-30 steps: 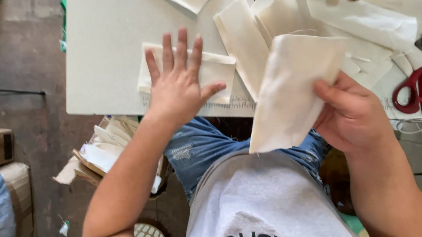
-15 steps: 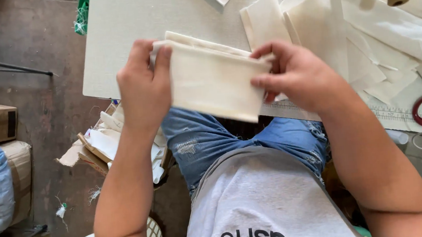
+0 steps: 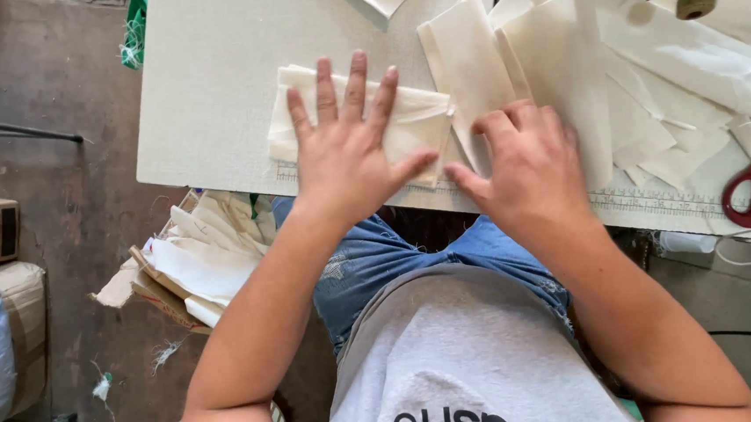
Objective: Cutting long strips of white fabric into smaller rectangular pieces using scissors at a sewing workstation.
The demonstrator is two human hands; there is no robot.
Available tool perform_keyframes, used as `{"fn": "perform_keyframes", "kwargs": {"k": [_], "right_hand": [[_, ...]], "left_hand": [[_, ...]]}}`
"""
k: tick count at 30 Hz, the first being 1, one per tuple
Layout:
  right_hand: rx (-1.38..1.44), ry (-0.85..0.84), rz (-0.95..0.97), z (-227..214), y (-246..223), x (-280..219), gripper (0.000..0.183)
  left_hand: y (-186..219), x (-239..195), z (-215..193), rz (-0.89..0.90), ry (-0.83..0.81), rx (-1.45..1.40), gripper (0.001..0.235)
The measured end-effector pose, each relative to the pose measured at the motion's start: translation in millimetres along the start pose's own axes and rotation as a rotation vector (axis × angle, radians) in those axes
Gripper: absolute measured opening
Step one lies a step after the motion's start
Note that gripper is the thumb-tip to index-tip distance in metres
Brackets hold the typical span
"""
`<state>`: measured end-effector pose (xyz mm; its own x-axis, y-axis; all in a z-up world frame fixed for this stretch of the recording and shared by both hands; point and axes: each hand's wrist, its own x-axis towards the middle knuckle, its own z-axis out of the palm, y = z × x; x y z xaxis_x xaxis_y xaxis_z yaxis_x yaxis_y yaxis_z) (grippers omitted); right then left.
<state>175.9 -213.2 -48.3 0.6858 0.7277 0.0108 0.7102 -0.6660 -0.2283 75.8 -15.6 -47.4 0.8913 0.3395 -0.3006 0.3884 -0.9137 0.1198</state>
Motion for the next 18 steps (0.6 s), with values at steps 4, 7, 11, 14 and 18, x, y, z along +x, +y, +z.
{"fn": "perform_keyframes", "kwargs": {"k": [4, 7, 11, 14, 18], "right_hand": [[0.047, 0.324, -0.093, 0, 22, -9, 0.009], [0.136, 0.460, -0.148, -41, 12, -20, 0.010], [0.468, 0.275, -0.242, -94, -17, -38, 0.019], [0.888, 0.076, -0.048, -92, -21, -29, 0.025], [1.178, -0.073, 0.259, -49, -24, 3, 0.035]], "left_hand": [[4, -10, -13, -0.018, -0.115, 0.004, 0.115], [7, -23, -31, 0.031, 0.041, 0.027, 0.129], [6, -55, -70, 0.452, 0.487, -0.035, 0.081], [-26, -63, -93, 0.529, 0.398, -0.420, 0.028], [-65, -51, -103, 0.016, 0.052, -0.715, 0.008]]}}
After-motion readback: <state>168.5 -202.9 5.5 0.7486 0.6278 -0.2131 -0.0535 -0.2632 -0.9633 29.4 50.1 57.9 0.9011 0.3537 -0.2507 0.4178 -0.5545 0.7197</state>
